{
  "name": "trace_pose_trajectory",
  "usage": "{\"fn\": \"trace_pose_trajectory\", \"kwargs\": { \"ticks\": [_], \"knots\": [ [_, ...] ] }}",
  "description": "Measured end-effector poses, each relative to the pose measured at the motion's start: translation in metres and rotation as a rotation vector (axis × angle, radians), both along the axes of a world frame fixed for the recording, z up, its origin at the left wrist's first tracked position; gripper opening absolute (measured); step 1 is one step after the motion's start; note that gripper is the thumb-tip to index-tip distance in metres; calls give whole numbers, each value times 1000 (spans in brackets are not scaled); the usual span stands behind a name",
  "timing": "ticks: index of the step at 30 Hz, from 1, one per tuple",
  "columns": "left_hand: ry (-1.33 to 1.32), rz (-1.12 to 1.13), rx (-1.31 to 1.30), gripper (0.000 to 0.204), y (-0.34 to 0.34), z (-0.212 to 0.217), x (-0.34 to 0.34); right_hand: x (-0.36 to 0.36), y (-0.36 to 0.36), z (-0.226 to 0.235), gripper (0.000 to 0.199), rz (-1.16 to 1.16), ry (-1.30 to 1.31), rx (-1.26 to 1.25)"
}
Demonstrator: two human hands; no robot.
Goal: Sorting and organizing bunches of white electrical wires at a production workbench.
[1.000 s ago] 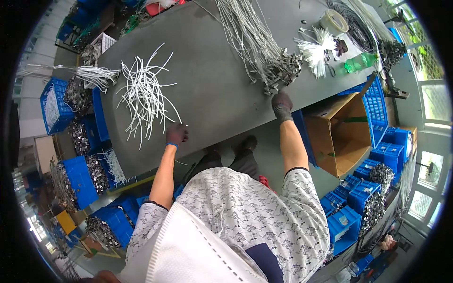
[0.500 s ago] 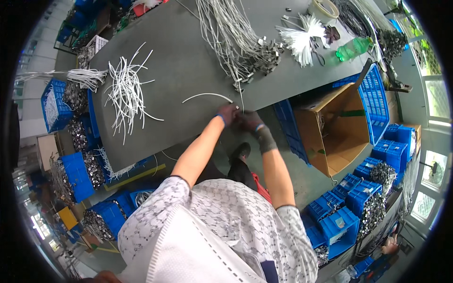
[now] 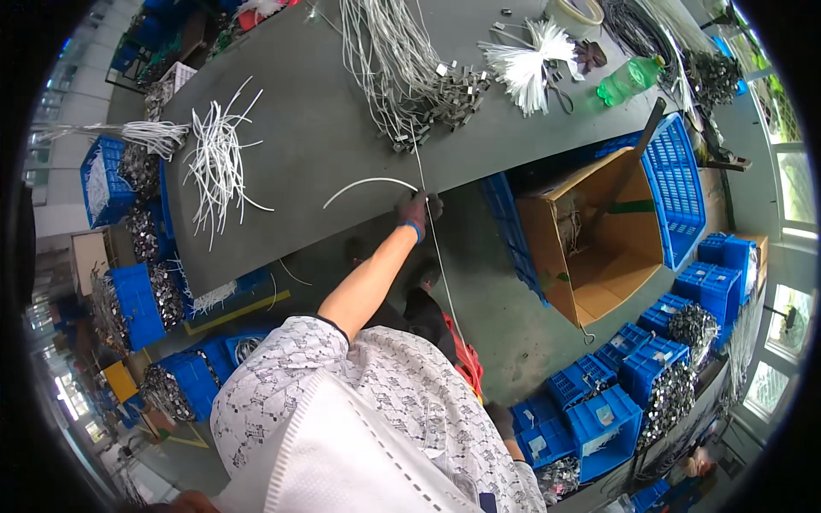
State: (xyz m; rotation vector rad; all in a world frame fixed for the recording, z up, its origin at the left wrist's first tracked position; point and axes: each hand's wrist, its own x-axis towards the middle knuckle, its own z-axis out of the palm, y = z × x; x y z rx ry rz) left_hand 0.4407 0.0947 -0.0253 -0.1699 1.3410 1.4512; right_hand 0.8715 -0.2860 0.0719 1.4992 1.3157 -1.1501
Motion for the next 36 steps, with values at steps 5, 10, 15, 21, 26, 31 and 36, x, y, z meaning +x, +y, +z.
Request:
{"fn": "trace_pose_trajectory", "kwargs": {
  "ticks": [5,10,15,21,26,31,36],
  "knots": [
    [499,166,136,15,7,48,-49,85,-51,-44,35,-51,-88,98],
    [1153,148,79,23,52,117,-148,81,5,-57,27,164,-53,215],
    [1304,25,-18,24,59,110,-196,54,42,-62,24,217,-63,244],
    [262,-387,143,16,11,87,-238,-1,68,-78,27,152,74,450],
    [304,-730,10,26,-63,-11,-170,-220,185,-52,36,-157,497,660],
    [415,-777,74,32,-95,57,-143,-412,286,-37,18,-415,982,1084],
    [140,-759,170,26,-94,76,-207,-507,335,-63,59,-957,956,717]
  ]
}}
